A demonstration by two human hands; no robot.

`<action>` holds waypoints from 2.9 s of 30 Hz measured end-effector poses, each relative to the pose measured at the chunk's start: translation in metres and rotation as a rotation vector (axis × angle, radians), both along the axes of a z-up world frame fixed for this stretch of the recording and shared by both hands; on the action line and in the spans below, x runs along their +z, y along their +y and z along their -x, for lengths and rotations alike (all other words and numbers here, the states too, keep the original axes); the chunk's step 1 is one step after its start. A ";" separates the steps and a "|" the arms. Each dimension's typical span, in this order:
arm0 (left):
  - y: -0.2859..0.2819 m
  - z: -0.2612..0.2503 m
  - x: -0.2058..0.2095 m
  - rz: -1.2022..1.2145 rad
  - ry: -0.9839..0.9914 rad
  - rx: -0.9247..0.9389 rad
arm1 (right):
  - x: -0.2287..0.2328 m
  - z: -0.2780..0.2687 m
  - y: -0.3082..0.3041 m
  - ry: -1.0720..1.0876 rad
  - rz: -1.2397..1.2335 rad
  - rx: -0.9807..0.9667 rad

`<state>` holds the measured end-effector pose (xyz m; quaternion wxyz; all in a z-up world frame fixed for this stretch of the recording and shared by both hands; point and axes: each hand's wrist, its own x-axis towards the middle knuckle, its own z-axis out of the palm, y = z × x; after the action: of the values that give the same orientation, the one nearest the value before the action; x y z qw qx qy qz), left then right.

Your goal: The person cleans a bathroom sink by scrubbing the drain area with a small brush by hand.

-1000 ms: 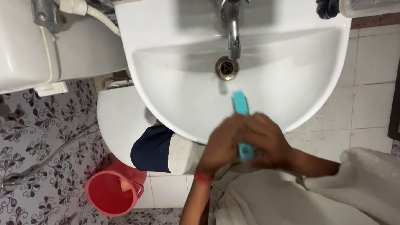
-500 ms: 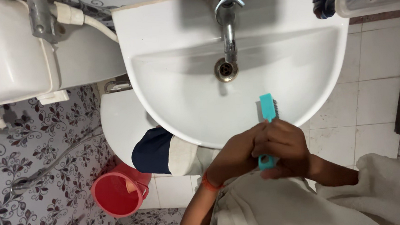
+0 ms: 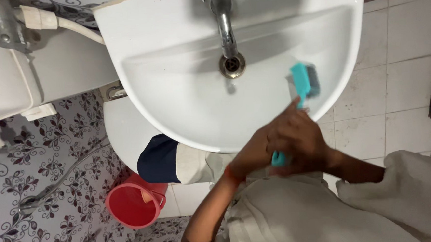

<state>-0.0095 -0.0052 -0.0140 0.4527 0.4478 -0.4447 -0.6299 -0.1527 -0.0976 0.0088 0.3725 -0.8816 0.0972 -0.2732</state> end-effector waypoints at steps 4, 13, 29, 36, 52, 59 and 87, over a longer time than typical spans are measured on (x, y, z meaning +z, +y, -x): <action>-0.033 -0.001 -0.032 0.142 -0.141 0.044 | -0.007 0.002 -0.023 0.072 0.025 -0.070; -0.049 0.021 -0.014 0.282 0.062 0.031 | 0.006 0.018 -0.024 -0.016 0.051 -0.126; -0.033 0.003 -0.071 0.242 -0.046 0.029 | -0.014 -0.021 -0.021 0.107 0.005 0.063; 0.004 0.015 -0.033 0.172 -0.105 -0.100 | -0.008 -0.007 0.009 0.009 -0.168 0.204; 0.041 -0.004 -0.051 0.252 -0.560 -0.009 | -0.023 -0.042 0.028 0.182 -0.188 0.255; 0.060 0.008 -0.034 0.048 -0.078 0.128 | 0.001 -0.034 0.039 -0.003 -0.206 0.351; 0.044 0.002 -0.001 0.114 -1.033 0.237 | -0.052 0.007 0.045 0.079 -0.184 0.031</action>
<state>-0.0114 0.0387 -0.0149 0.2666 0.7212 -0.5898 -0.2468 -0.1596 -0.0525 -0.0433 0.4518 -0.8553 0.1228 -0.2221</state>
